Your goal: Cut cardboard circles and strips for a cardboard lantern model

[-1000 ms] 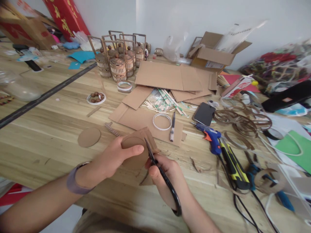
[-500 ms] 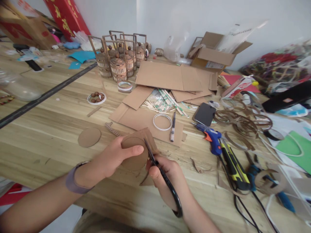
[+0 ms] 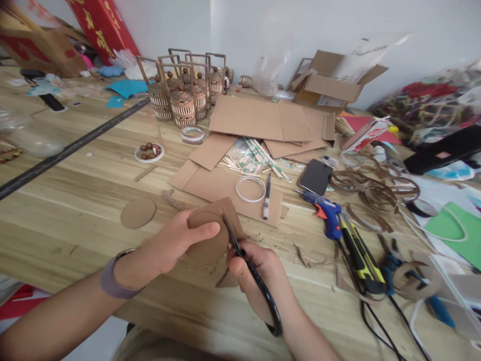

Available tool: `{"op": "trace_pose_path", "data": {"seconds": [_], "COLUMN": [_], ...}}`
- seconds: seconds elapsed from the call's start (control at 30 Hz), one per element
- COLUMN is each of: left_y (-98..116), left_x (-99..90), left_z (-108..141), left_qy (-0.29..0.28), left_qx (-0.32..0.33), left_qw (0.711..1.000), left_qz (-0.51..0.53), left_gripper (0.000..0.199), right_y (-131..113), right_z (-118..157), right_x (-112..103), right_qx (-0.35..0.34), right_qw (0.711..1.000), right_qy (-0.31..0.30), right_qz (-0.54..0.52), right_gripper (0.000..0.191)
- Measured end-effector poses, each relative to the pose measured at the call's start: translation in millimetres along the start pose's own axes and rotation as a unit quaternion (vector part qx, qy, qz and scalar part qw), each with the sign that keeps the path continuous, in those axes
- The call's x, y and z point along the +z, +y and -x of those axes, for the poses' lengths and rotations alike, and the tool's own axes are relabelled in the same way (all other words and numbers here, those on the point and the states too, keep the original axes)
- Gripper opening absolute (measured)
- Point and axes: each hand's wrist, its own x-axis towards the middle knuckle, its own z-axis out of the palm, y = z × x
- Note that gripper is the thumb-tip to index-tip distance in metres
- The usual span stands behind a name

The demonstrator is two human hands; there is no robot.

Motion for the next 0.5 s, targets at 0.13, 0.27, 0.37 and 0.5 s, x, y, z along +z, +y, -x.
{"op": "trace_pose_path", "data": {"seconds": [0.13, 0.27, 0.37, 0.5], "left_y": [-1.9, -4.6, -5.8, -4.9], "left_x": [0.2, -0.6, -1.0, -0.9], "left_z": [0.3, 0.7, 0.9, 1.3], "left_qy": [0.009, 0.044, 0.048, 0.038], "left_qx": [-0.010, -0.033, -0.036, -0.029], "left_qw": [1.000, 0.998, 0.998, 0.999], "left_qz": [0.005, -0.018, -0.018, -0.010], "left_gripper": [0.049, 0.053, 0.054, 0.049], "right_y": [-0.3, 0.9, 1.8, 1.9], "right_z": [-0.1, -0.2, -0.4, -0.9], "right_x": [0.4, 0.9, 1.1, 1.7], "right_qx": [0.001, 0.009, 0.010, 0.012], "right_qw": [1.000, 1.000, 1.000, 1.000], "right_qy": [-0.001, -0.003, -0.001, 0.000], "right_qz": [0.008, 0.009, 0.006, 0.005], "right_gripper": [0.069, 0.072, 0.071, 0.071]}}
